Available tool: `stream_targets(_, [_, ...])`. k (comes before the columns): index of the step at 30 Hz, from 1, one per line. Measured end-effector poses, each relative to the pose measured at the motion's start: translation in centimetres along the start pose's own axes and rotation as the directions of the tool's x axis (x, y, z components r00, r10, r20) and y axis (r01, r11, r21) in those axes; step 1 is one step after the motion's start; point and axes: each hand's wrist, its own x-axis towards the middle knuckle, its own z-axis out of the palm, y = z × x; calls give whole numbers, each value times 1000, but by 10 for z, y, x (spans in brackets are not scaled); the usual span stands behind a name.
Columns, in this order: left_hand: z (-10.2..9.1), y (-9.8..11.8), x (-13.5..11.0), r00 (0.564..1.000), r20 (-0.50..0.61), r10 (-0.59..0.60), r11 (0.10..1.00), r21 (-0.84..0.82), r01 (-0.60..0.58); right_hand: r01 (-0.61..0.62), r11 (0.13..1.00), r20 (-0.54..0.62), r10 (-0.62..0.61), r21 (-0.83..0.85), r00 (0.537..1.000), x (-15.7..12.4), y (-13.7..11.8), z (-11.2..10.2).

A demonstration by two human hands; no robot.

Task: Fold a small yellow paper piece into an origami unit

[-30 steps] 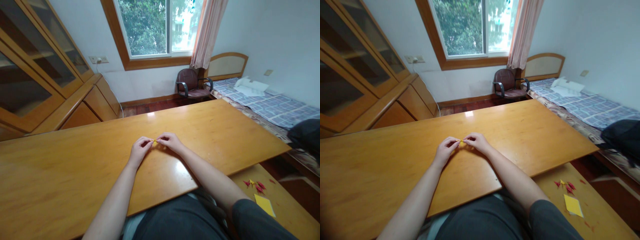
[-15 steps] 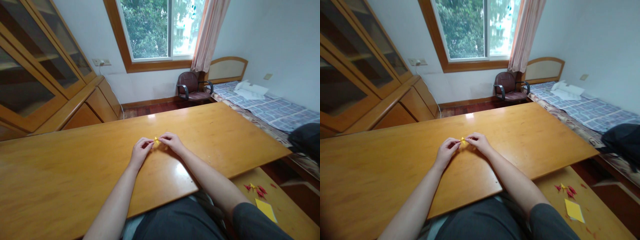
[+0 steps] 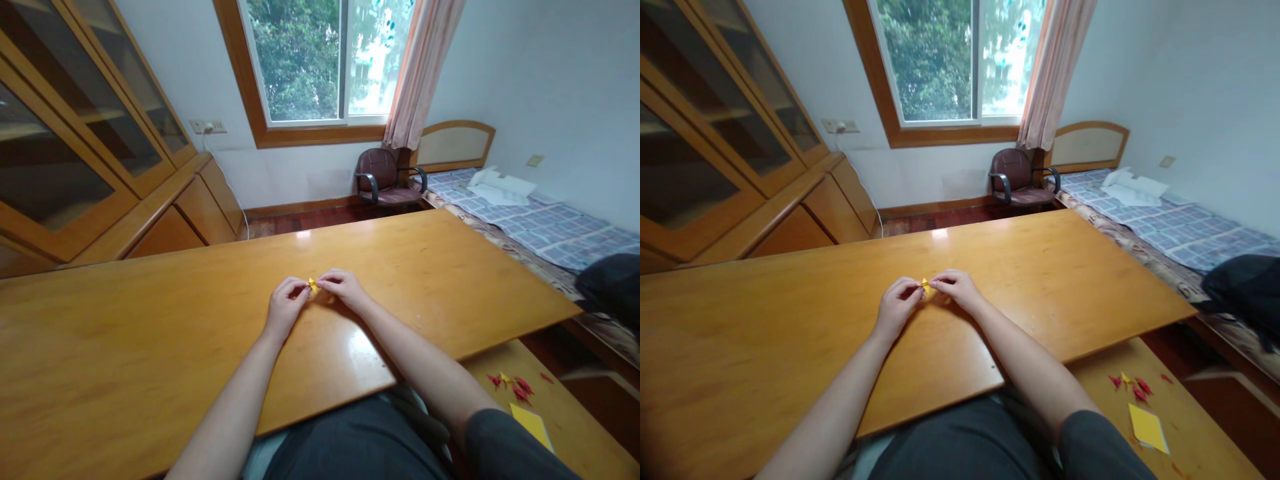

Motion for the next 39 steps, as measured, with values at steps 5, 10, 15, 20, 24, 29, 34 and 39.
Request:
stream_targets(5, [1, 1, 0, 1000, -19, 6, 1000, -19, -6, 2, 1000, -2, -2, -21, 1000, -1, 2, 2])
stream_targets(10, [-1, -1, 0, 999, -28, 32, 999, 16, -31, 130, 978, 5, -131, -164, 991, -3, 0, 2])
stream_targets(15, [-3, -7, 0, 998, 15, 58, 995, 74, -59, 256, 932, 62, -249, -255, 967, -3, -5, -2])
stream_targets(20, [-3, -13, -1, 996, 36, 85, 985, 149, -89, 290, 894, 102, -272, -341, 957, -4, -6, -3])
stream_targets(24, [-4, -13, -2, 991, 61, 119, 972, 196, -129, 332, 846, 126, -308, -418, 943, -5, -5, -3])
stream_targets(29, [-6, -12, -2, 979, 128, 159, 942, 276, -189, 399, 759, 170, -365, -514, 915, -6, -2, -2])
stream_targets(34, [-5, -12, -2, 977, 118, 178, 930, 303, -206, 450, 706, 178, -427, -546, 887, -6, 0, -3])
stream_targets(39, [-5, -11, -2, 976, 85, 201, 936, 277, -217, 525, 647, 219, -495, -553, 841, -5, 5, -6])
